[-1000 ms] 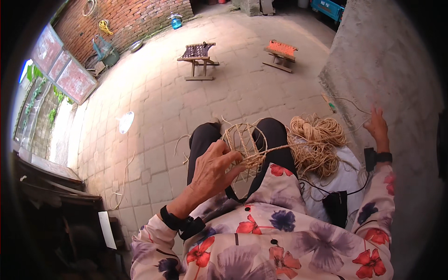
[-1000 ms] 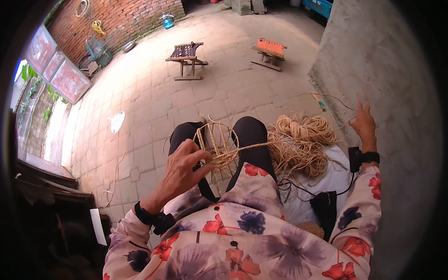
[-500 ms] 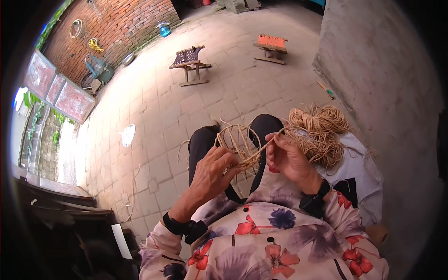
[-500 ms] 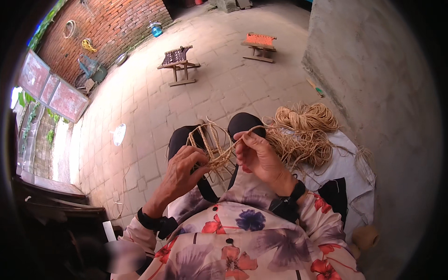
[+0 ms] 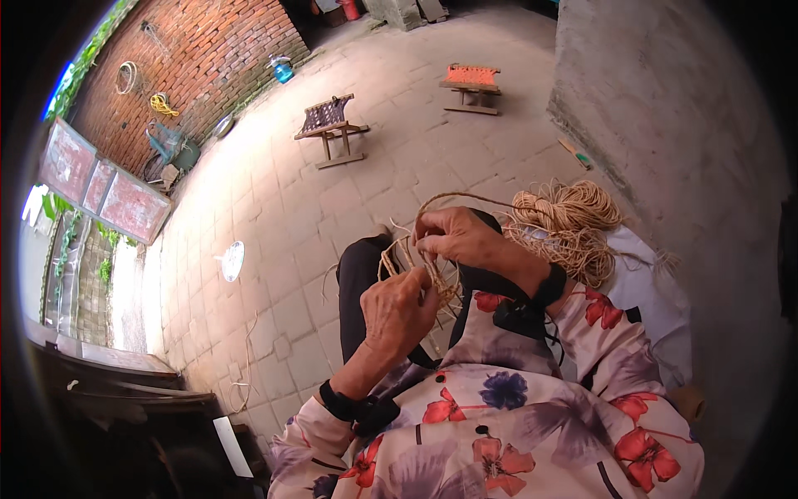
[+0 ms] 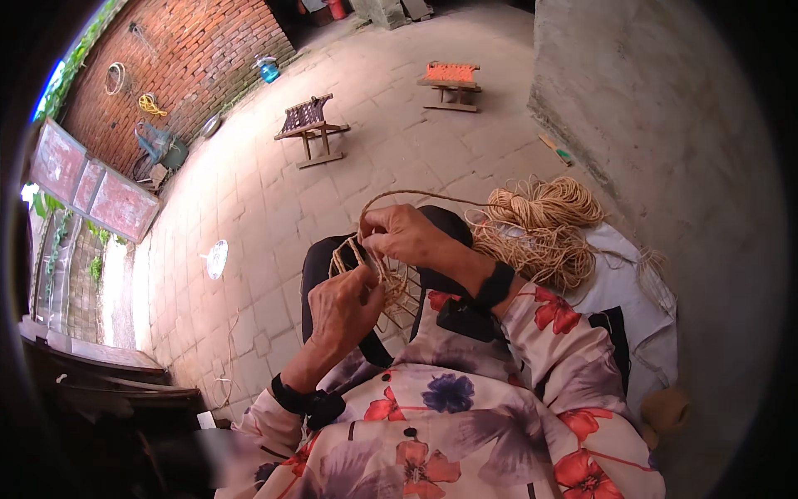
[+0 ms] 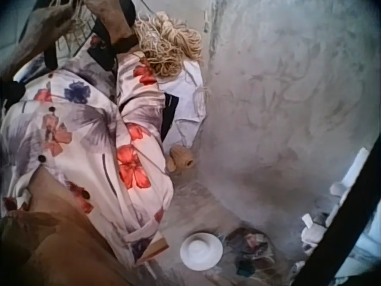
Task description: Weaving a small basket or cage using natural fibers over a pre-made frame.
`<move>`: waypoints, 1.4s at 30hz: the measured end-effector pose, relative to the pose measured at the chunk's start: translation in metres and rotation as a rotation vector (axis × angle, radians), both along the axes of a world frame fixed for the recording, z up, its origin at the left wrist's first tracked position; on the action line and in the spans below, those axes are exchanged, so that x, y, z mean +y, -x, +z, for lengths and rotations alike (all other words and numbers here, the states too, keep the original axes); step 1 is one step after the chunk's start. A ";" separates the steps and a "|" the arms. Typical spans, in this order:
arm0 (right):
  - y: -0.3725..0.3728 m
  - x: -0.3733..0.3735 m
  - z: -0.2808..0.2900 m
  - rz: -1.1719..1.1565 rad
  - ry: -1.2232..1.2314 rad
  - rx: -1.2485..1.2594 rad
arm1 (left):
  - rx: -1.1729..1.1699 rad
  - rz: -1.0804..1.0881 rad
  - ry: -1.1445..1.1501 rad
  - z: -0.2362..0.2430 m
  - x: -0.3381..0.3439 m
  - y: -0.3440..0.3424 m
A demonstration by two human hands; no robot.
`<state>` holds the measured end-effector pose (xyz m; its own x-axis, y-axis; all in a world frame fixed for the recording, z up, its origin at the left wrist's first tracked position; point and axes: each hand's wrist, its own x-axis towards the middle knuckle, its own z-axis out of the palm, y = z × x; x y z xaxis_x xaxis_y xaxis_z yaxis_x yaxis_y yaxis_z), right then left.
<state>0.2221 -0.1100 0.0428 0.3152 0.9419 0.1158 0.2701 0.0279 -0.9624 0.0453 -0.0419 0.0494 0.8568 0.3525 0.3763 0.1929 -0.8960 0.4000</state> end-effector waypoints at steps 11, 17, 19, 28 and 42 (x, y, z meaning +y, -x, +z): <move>0.030 0.002 0.000 -0.042 0.186 -0.676 | 0.079 -0.063 -0.074 0.004 -0.004 0.015; 0.046 -0.025 0.012 -0.123 0.091 -0.368 | -0.005 -0.054 0.001 -0.012 0.014 0.040; 0.042 -0.032 -0.002 -0.034 0.031 0.187 | -0.010 -0.048 0.012 -0.012 0.014 0.042; -0.061 -0.141 -0.041 -0.431 0.095 0.500 | 0.008 -0.034 0.014 -0.018 0.019 0.045; -0.192 -0.358 -0.207 -1.059 0.969 -0.529 | 0.005 -0.043 -0.117 -0.006 0.005 0.028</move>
